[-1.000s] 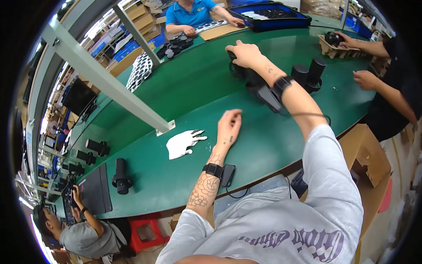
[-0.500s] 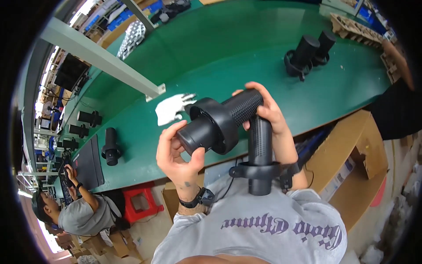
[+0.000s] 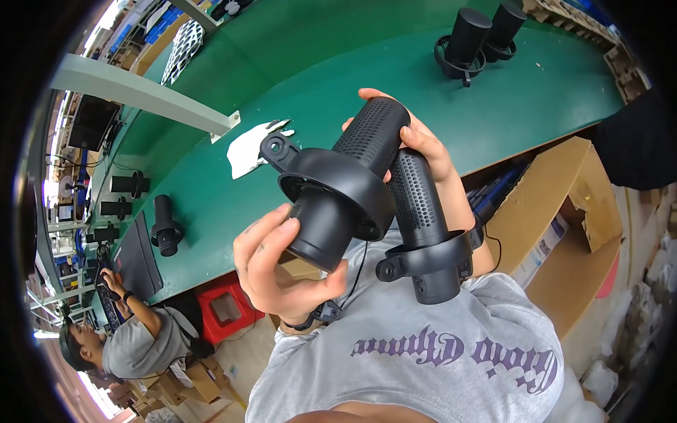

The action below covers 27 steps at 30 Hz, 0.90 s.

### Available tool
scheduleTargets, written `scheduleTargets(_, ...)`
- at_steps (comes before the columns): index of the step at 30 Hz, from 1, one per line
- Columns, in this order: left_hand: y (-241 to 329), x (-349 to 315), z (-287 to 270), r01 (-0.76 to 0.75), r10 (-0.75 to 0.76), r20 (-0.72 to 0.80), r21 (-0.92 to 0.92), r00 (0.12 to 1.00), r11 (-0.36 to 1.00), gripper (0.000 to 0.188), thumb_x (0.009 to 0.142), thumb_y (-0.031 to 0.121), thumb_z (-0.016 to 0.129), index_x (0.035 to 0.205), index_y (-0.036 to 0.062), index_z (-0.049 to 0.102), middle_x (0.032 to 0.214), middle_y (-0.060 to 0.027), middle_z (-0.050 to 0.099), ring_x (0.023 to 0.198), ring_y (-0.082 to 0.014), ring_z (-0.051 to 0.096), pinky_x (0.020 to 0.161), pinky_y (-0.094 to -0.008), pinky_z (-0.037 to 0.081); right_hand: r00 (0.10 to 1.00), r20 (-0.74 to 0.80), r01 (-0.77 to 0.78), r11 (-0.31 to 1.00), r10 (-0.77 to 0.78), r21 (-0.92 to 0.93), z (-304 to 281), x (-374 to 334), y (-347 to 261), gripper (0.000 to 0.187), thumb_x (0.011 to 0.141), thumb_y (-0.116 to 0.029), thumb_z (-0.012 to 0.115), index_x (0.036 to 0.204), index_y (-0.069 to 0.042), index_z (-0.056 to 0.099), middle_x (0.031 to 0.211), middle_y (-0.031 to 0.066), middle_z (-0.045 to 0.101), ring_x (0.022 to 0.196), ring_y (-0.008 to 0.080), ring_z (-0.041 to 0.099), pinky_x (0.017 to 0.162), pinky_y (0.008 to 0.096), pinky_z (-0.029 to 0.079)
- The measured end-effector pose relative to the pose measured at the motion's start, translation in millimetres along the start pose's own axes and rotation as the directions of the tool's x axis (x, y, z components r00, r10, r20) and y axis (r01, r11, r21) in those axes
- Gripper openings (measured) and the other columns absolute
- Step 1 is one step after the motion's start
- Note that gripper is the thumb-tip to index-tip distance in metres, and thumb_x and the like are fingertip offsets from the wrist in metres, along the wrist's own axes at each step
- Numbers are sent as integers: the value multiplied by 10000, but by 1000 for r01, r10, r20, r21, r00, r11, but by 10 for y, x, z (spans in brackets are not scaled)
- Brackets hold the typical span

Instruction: The person picks up a microphone, rotates it to inspect it, and wipes the base with a cloth before returning it to the table. This process is repeated with several other microphones.

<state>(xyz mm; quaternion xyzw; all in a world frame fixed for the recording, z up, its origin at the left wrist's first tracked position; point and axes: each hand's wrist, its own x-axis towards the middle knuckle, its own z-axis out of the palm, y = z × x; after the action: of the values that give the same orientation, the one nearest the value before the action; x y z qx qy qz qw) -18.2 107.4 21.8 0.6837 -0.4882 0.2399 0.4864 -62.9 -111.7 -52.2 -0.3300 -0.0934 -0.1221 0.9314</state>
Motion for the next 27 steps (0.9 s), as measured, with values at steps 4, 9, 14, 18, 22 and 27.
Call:
scheduleTargets(4,-10,-85,11,-49,51,38,-51,998,997,459,507,88,759,961,134,711,1115,-153,573,846,-267,619,688,-339,562,1000,7,13,1000,-13,5,10,9,19,822,816,-359,667,1423,-29,221,1224,244,489,1013,296,620,847,383,545)
scheduleTargets(9,72,-32,-45,-107,108,123,-14,986,994,443,523,77,789,942,199,716,1125,-132,580,897,-274,604,704,-346,561,999,35,8,1000,-8,11,-3,6,39,811,829,-361,654,1428,-39,213,1237,249,483,1019,304,617,844,393,547)
scheduleTargets(14,103,-6,-72,-87,94,193,-47,977,995,426,569,68,788,949,240,706,1112,-113,585,985,-303,569,764,-363,545,997,71,31,995,-38,97,-63,-27,28,773,860,-330,620,1437,-59,182,1255,259,470,1006,321,622,833,412,552)
scheduleTargets(18,32,-68,5,-162,165,72,-46,984,986,425,582,58,779,952,252,701,1073,-94,586,1000,-309,570,764,-373,559,997,62,28,992,-36,126,-16,-49,30,769,865,-325,613,1440,-64,174,1254,261,469,999,320,625,827,405,556)
scheduleTargets(22,-14,-65,-21,-275,281,201,-56,939,960,336,585,71,771,865,228,676,1049,-51,587,1056,-337,563,798,-398,577,999,52,3,997,-7,71,-23,-65,16,803,851,-361,625,1439,-52,174,1251,254,472,996,303,627,820,381,559)
scheduleTargets(27,29,-90,-22,-331,340,186,-77,922,940,301,601,68,736,841,199,610,985,-6,613,1057,-328,582,802,-409,580,998,49,-28,999,29,-29,15,-29,31,845,832,-405,640,1434,-40,172,1235,234,473,979,282,631,820,371,562)
